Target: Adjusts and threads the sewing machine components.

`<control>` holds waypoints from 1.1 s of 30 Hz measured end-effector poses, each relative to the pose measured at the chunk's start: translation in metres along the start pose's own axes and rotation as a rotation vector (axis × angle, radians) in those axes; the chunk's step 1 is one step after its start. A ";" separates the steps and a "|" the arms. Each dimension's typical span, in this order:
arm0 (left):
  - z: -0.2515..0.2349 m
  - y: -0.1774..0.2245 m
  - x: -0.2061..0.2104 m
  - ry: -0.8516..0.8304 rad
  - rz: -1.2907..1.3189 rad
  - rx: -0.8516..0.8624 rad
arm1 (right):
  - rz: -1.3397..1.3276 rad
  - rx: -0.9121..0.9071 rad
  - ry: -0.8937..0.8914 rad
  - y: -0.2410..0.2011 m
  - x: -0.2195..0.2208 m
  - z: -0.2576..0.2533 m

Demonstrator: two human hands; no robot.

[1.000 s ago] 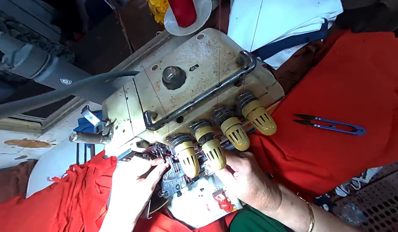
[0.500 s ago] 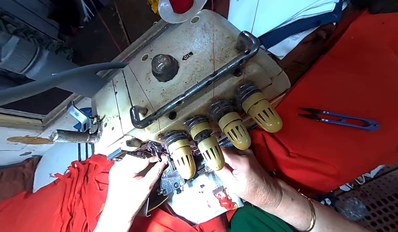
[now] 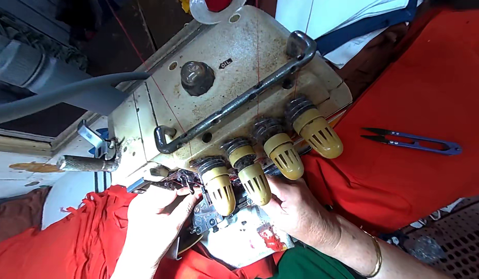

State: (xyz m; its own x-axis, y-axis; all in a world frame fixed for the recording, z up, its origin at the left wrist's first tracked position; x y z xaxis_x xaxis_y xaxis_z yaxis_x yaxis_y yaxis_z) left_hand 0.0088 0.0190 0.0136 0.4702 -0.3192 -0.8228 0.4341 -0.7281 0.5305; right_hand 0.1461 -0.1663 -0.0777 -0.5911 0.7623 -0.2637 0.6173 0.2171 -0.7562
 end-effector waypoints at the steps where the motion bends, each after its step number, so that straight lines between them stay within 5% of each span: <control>1: 0.000 0.000 0.000 0.003 0.004 -0.010 | -0.002 0.001 -0.001 0.000 0.000 0.000; 33: 0.006 0.005 -0.001 0.041 -0.035 -0.112 | 0.073 0.009 -0.096 -0.009 0.007 -0.006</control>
State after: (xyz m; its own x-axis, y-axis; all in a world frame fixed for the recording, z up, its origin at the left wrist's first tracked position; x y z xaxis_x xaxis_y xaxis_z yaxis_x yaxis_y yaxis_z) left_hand 0.0057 0.0121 0.0161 0.4835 -0.2680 -0.8333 0.5329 -0.6651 0.5231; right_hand 0.1394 -0.1594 -0.0689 -0.5919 0.7141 -0.3738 0.6562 0.1576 -0.7379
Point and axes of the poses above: each hand's wrist, its own z-axis away from the middle knuckle, its own x-axis out of the palm, y = z × x, the point moved 2 cm from there along -z, towards the middle knuckle, and after that the axes turned 11 degrees about -x, right-handed, at the moved point
